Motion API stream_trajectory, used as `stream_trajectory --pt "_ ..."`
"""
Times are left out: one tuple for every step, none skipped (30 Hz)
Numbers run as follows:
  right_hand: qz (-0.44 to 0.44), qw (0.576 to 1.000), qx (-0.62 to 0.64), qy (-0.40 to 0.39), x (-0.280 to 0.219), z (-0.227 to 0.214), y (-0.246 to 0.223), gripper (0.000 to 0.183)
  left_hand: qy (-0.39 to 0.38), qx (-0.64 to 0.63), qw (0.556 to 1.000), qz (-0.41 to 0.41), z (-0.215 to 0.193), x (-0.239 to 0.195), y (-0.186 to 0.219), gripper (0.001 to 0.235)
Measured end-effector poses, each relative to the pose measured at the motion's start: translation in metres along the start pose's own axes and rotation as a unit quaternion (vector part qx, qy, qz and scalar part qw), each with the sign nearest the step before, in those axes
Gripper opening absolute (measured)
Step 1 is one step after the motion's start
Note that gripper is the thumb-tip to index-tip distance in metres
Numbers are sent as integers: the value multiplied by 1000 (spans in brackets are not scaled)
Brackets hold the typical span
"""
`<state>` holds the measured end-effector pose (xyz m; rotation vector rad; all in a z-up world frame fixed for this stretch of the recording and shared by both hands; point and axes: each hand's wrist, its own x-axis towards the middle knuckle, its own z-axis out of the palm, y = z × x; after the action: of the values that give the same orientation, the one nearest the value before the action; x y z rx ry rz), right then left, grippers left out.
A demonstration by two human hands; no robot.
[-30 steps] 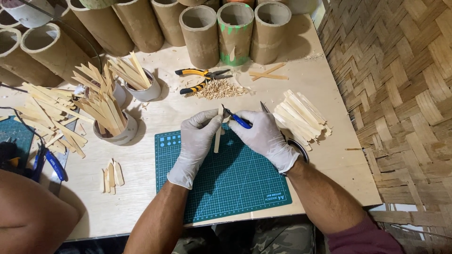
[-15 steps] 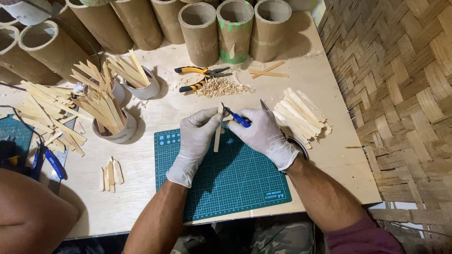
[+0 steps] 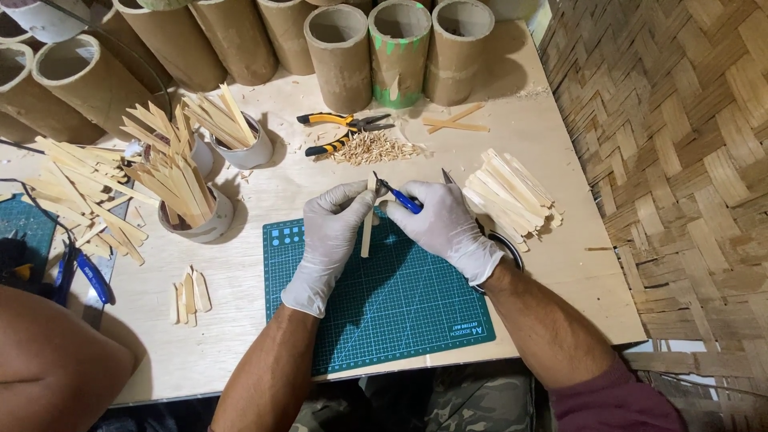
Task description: Shaping the ends of small wooden sticks using a handheld cutter in a workshop environment.
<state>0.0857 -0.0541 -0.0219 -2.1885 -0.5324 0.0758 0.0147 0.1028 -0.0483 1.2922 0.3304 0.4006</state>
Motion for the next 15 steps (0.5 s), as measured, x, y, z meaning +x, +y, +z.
stream_trajectory --pt "0 1000 0 0 0 1 1 21 0 0 1000 0 0 -1 1 21" --pt "-3 1000 4 2 0 2 1 21 -2 1 1000 2 0 -1 2 21" --pt "-5 1000 8 4 1 3 1 20 -4 3 1000 4 1 -2 4 20" --pt "-6 1000 8 3 1 3 0 20 -3 3 1000 5 1 -2 3 20" --pt "-17 1000 5 7 1 2 -1 20 -7 5 1000 11 1 -1 3 21" --pt "-27 1000 2 11 1 2 -2 20 -10 7 1000 17 1 -1 2 21" --pt "-27 1000 1 11 0 1 -5 20 -10 6 1000 18 1 -2 1 21" --pt "-32 999 -4 16 -1 -1 -7 19 -16 7 999 26 2 -3 1 21" --pt "-37 999 -9 20 -2 -2 -9 18 -22 9 999 35 3 -3 0 21" --pt "-37 999 -9 21 -2 -1 -8 18 -22 8 999 35 5 -4 2 21" --pt "-44 999 -12 29 -3 1 -6 14 -20 4 999 30 7 -4 3 25" --pt "-51 998 -13 38 -3 2 -5 10 -18 -1 1000 25 9 -5 5 31" --pt "-52 998 -13 39 -2 5 -2 10 -19 0 999 26 10 -5 5 31" --pt "-52 997 -25 46 -3 8 1 14 -24 9 999 25 11 -6 5 34" --pt "-52 997 -37 52 -3 11 4 17 -28 17 999 24 12 -6 5 37"
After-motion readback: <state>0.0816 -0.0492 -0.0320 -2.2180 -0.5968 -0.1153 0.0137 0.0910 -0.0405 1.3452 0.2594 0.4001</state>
